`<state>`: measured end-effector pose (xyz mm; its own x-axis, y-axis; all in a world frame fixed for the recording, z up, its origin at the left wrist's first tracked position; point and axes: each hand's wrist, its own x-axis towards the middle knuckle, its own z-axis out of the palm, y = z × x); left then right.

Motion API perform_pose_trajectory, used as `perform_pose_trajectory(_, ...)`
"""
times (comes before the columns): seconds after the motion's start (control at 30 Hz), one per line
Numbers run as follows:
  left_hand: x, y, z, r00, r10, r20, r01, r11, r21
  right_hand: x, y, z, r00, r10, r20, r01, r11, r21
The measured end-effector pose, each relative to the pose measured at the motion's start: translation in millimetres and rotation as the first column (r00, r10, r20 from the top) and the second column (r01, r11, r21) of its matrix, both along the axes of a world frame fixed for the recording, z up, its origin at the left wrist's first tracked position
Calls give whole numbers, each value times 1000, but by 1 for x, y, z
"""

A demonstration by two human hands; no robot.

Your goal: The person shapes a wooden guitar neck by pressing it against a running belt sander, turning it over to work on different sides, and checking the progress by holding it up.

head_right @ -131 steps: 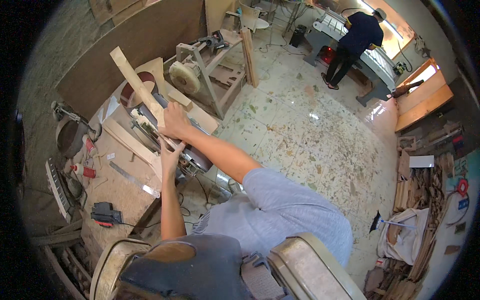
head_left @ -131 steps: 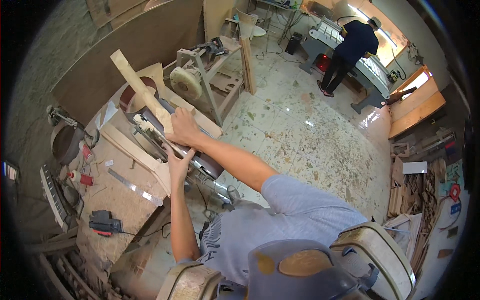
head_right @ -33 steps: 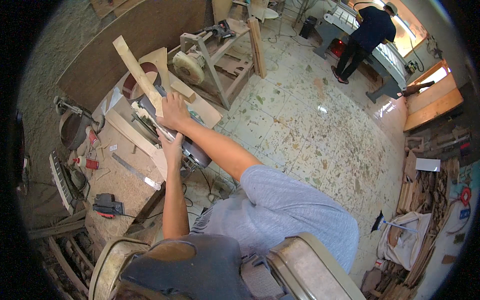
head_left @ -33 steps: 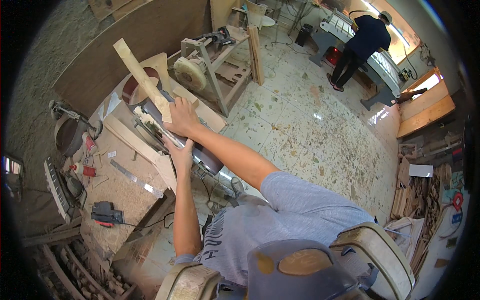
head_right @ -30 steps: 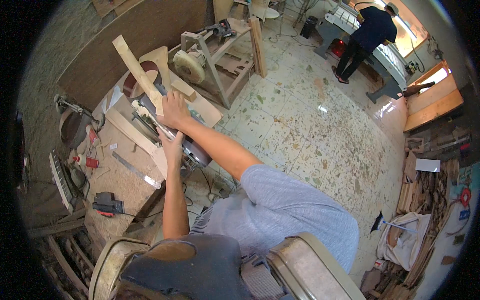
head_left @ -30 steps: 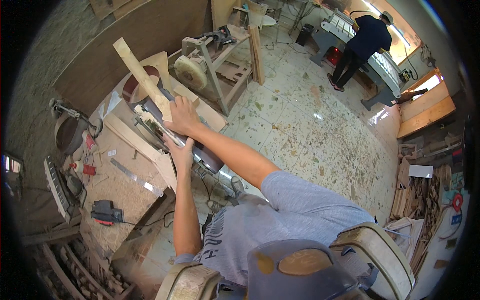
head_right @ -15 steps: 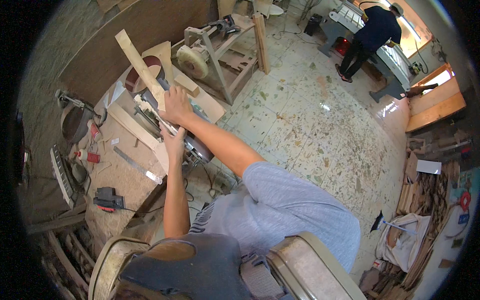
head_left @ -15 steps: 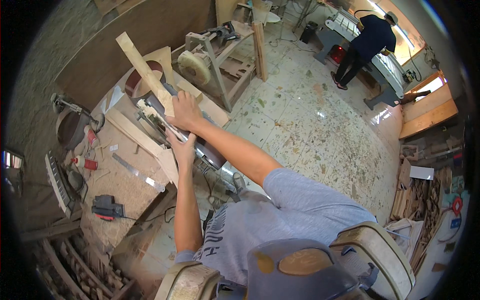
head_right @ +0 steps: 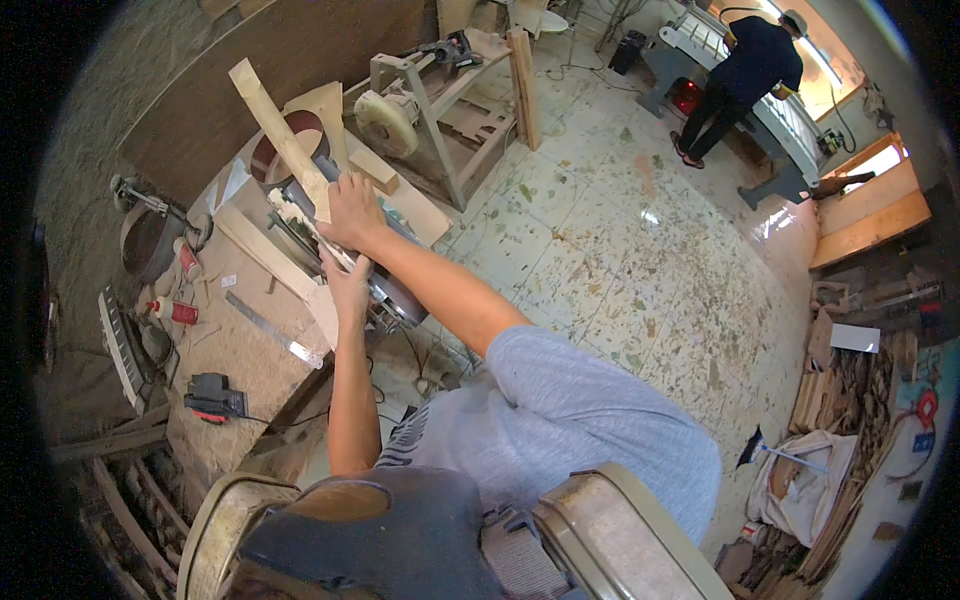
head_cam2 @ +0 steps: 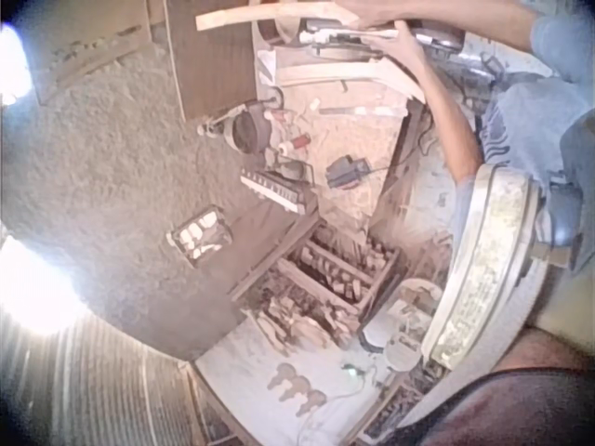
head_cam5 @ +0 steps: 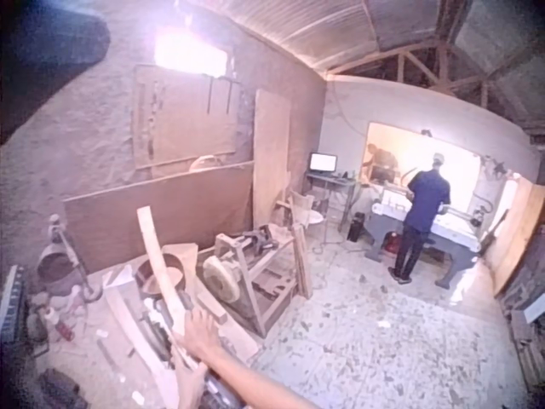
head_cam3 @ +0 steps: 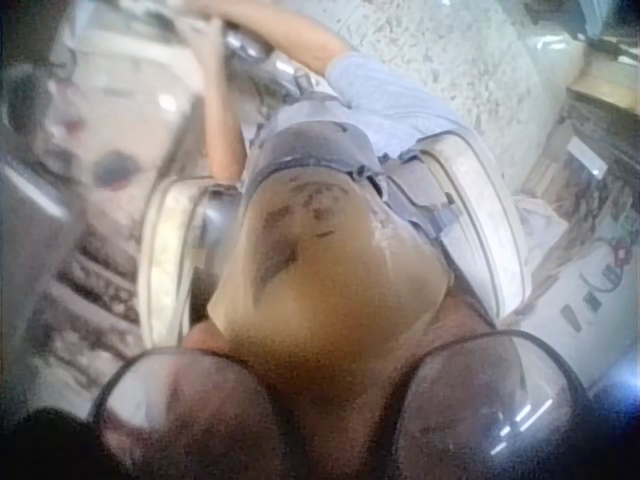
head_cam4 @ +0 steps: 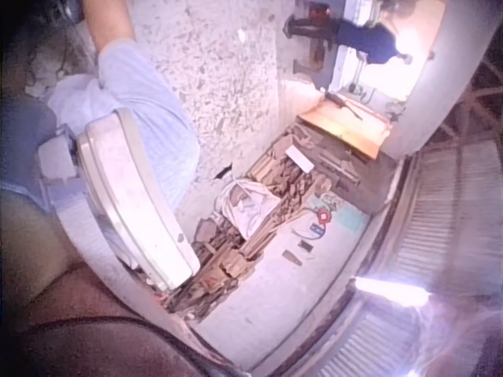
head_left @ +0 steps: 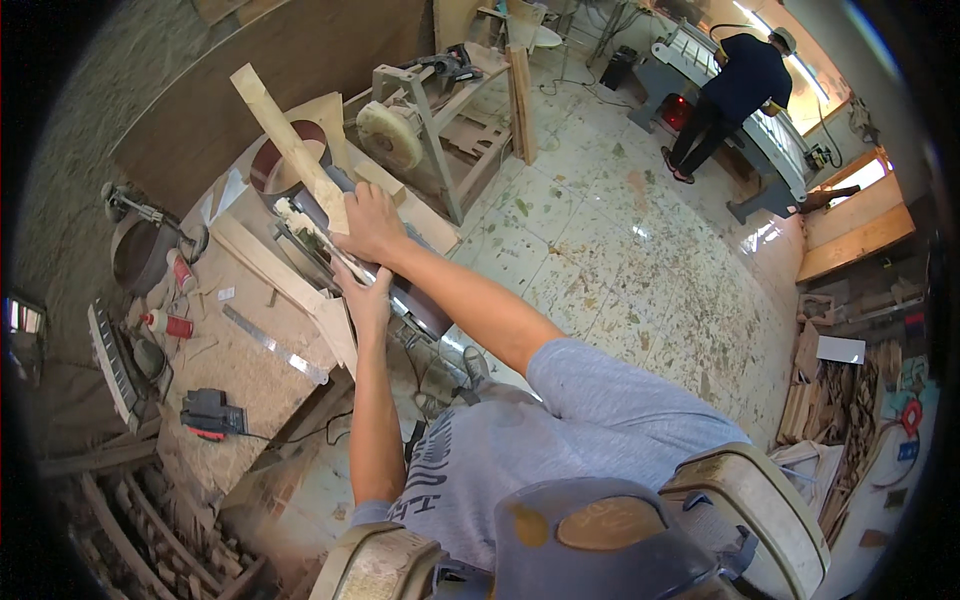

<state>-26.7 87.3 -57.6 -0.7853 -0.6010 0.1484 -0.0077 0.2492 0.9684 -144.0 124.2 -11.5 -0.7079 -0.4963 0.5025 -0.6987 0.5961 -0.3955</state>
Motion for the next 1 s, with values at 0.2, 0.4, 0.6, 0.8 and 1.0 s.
perform_pose_trajectory(0.2,-1,0,0,998,-59,-10,60,996,60,-3,2,0,999,-5,37,4,1000,29)
perform_pose_trajectory(0.4,-1,-5,-16,999,-23,46,23,1000,-3,-2,1,-3,1000,-10,8,10,1000,23)
perform_pose_trajectory(0.6,-2,-5,-12,998,21,58,-14,992,-124,-2,1,-4,1000,-23,4,23,999,30)
perform_pose_trajectory(0.8,-2,-2,-4,999,10,50,-2,985,-172,-3,4,-1,999,-14,42,13,999,41)
perform_pose_trajectory(1.0,-4,-13,-21,998,-19,-58,20,1000,14,2,-3,7,997,7,77,-14,997,82)
